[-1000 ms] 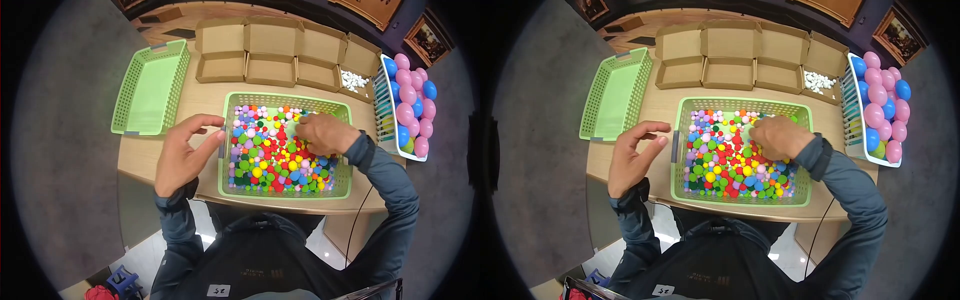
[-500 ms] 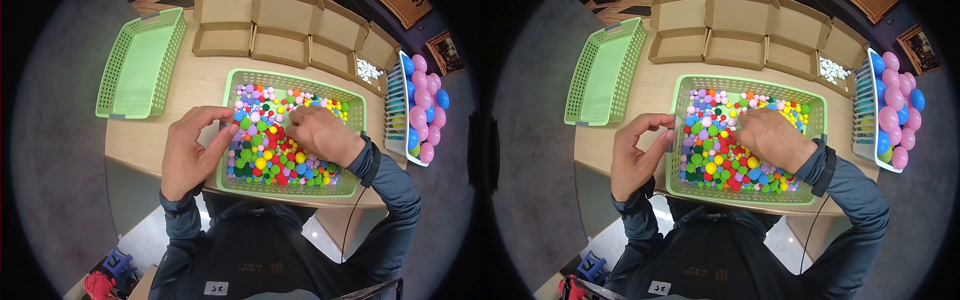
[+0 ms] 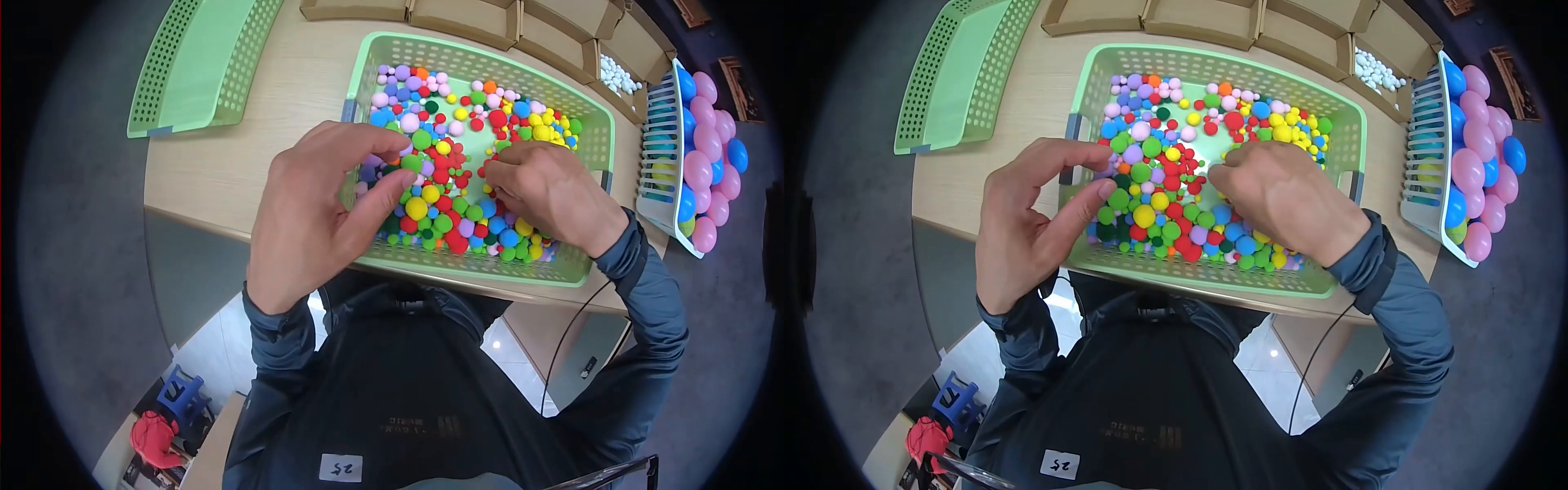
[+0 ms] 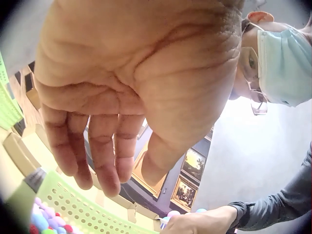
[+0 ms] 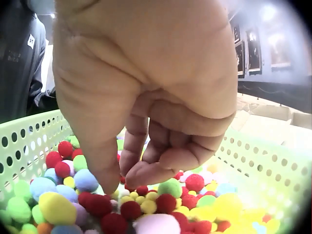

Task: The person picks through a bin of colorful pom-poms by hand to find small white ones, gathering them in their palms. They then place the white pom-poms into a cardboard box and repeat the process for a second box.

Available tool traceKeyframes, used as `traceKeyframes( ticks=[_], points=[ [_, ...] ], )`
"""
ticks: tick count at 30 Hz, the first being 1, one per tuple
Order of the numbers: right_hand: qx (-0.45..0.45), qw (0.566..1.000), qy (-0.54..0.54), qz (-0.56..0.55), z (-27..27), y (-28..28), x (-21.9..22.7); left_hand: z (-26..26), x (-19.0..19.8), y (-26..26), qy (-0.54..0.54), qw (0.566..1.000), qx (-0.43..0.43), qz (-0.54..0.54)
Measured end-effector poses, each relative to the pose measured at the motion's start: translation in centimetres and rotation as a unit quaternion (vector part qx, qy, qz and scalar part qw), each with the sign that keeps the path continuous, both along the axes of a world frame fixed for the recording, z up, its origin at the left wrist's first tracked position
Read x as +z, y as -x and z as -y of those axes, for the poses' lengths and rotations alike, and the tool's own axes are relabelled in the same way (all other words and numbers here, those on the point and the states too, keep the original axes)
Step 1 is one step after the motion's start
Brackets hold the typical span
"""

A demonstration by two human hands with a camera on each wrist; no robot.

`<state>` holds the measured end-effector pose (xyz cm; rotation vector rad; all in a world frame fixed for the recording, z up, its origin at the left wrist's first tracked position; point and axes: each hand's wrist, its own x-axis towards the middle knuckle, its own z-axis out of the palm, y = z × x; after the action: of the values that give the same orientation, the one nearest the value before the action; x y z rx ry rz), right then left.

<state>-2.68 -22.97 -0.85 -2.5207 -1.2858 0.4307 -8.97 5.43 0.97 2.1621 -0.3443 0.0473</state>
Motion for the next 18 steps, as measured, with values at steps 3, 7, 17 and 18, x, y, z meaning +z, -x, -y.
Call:
traceKeyframes(
  ticks=[3,7,17,18],
  points=[
    [0.017,1.0,0.003,0.004,-0.5,-0.2,-1.0,0.5,0.2,0.3,-0.026,0.999,-0.017,0.008],
    [0.037,0.999,0.036,0.018,-0.5,-0.7,-2.7,0.8,0.1,0.6,-0.034,0.999,-0.011,0.028],
    [0.052,0.993,0.037,0.095,-1.5,-0.1,-3.7,0.4,0.0,1.3,-0.017,1.0,0.013,-0.007],
    [0.028,0.995,0.08,0.055,-2.0,-0.3,-3.2,0.2,0.0,1.3,-0.001,1.0,0.018,-0.004]
  ],
)
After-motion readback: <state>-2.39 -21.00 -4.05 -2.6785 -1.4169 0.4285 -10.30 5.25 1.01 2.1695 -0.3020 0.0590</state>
